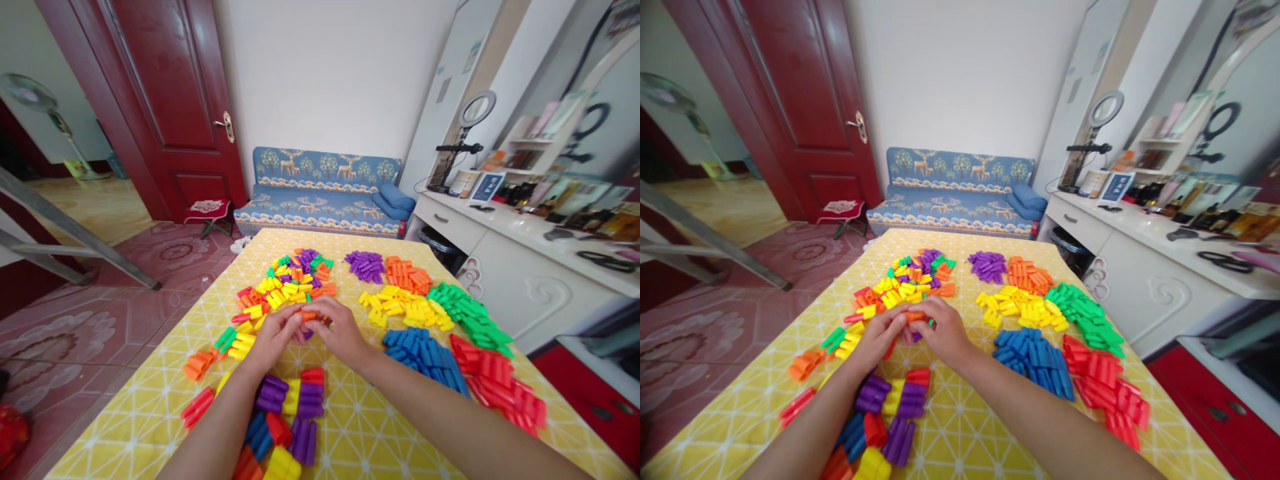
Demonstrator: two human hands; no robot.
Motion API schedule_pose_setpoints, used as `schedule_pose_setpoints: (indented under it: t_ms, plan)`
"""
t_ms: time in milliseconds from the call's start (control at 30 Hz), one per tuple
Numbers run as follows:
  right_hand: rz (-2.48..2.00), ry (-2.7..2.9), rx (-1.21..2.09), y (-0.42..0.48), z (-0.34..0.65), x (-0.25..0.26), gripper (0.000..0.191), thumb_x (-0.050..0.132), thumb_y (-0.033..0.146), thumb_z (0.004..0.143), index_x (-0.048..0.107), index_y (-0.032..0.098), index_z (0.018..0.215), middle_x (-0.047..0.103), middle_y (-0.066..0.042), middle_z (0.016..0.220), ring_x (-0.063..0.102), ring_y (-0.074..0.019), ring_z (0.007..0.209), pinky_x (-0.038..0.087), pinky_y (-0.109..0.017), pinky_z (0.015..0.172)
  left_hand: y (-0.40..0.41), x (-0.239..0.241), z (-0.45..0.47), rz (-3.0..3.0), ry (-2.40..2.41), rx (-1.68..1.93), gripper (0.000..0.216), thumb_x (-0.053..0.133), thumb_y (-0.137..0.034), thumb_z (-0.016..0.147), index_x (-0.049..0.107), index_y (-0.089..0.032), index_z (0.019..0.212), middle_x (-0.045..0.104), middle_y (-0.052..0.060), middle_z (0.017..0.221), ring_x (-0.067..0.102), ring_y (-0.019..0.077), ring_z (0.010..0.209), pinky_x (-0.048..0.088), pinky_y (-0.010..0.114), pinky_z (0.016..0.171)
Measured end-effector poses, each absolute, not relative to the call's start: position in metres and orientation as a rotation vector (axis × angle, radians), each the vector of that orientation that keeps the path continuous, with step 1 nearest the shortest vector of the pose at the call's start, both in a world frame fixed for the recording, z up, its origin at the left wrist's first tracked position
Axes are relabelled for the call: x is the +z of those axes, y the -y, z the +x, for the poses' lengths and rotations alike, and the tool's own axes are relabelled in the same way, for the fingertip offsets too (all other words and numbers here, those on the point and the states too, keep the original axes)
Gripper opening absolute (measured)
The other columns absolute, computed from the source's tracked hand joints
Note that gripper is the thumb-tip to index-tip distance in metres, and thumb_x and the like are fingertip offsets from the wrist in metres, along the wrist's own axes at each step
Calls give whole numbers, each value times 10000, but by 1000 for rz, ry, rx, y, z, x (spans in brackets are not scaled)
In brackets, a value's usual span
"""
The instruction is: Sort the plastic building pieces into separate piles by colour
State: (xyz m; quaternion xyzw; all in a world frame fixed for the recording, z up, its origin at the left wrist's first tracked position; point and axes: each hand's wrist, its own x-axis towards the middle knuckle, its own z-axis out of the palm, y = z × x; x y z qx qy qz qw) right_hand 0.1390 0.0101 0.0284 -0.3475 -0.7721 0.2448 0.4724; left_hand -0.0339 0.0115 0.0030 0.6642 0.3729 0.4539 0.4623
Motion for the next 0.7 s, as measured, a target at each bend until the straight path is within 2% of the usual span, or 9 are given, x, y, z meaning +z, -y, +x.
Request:
schedule_pose_setpoints:
  t_ms: [133, 233, 367, 500, 567, 633, 700]
  plan:
    - [-932, 1889, 614, -11, 145, 25, 162, 639, 227, 809, 695, 253, 960, 647, -11, 884, 607, -166, 837, 485, -284, 737, -11, 0, -34, 1621, -911, 994, 515, 385, -536, 918, 687, -150, 759, 653, 28, 553, 605, 154, 484, 495, 276, 511]
    - [-964, 1919, 605, -6, 148, 18, 238, 654, 199, 772, 672, 258, 1002, 657, -2, 909, 605, -158, 812, 482, -281, 729, -11, -2, -33, 1597, -930, 916, 561, 366, -566, 911, 676, -160, 677, 653, 38, 526, 608, 161, 464, 491, 280, 491]
    - [-1025, 1843, 686, -9, 156, 17, 313, 651, 199, 748, 634, 239, 1059, 677, -11, 946, 616, -144, 779, 491, -271, 693, -11, -2, -31, 1580, -917, 902, 557, 387, -573, 901, 685, -143, 710, 668, 53, 565, 632, 173, 504, 498, 285, 521]
    - [-1162, 1462, 714, -49, 204, 27, 395, 640, 355, 753, 561, 186, 1101, 664, -30, 890, 623, -136, 653, 492, -251, 558, -12, -2, -31, 1583, -962, 979, 482, 454, -551, 882, 691, -133, 921, 701, 62, 730, 650, 174, 588, 502, 288, 575]
    - [-1336, 1282, 525, -77, 246, 32, 434, 595, 430, 773, 547, 157, 1107, 661, -35, 824, 638, -158, 657, 491, -256, 544, -13, -2, -31, 1601, -987, 983, 469, 465, -535, 882, 695, -128, 910, 695, 62, 730, 644, 172, 600, 500, 286, 589]
    - [-1640, 1113, 174, -102, 293, 35, 434, 555, 435, 782, 563, 139, 1099, 664, -38, 804, 644, -166, 679, 502, -270, 590, -13, -2, -31, 1604, -1000, 991, 455, 475, -520, 882, 700, -125, 897, 691, 61, 723, 638, 170, 606, 498, 283, 593]
    - [-1781, 1014, 43, -117, 334, 36, 430, 573, 415, 760, 595, 116, 1067, 669, -80, 847, 644, -203, 759, 502, -320, 672, -13, -3, -31, 1598, -1004, 1001, 445, 482, -508, 881, 698, -125, 945, 691, 58, 721, 634, 168, 604, 495, 279, 588]
